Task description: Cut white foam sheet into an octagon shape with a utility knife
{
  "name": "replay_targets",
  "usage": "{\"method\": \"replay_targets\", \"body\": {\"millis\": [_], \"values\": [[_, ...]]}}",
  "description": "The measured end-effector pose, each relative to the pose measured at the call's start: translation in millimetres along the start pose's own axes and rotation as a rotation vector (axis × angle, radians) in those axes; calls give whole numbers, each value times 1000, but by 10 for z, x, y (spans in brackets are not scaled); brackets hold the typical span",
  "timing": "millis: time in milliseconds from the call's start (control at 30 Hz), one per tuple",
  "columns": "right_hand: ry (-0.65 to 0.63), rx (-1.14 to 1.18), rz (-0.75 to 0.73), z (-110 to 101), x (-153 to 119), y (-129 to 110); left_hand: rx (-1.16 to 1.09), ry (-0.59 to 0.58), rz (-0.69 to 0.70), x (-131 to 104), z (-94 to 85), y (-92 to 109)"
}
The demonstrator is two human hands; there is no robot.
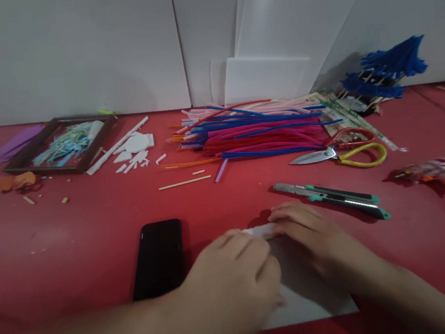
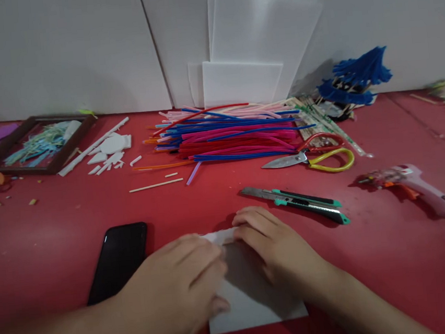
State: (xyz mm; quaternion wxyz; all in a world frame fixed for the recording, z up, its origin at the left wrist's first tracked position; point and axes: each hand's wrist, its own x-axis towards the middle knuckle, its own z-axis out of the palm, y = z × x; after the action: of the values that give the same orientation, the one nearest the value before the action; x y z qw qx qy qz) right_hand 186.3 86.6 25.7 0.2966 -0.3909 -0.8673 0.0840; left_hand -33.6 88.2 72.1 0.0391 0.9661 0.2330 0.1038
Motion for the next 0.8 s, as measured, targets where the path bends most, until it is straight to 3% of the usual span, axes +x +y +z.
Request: {"method": "replay_targets", "body": {"millis": [67, 167, 400, 800], "values": [[-14, -50, -39, 13, 4, -21, -18, 126, 73, -49, 47, 103], [-19, -97, -71, 47, 16, -55, 77, 214, 57, -101, 128, 212], [-65, -76, -4, 70, 47, -92, 187, 80, -95, -107, 190, 258], [-90, -149, -23, 99, 10, -100, 215, 94, -88, -124, 230, 253]]}}
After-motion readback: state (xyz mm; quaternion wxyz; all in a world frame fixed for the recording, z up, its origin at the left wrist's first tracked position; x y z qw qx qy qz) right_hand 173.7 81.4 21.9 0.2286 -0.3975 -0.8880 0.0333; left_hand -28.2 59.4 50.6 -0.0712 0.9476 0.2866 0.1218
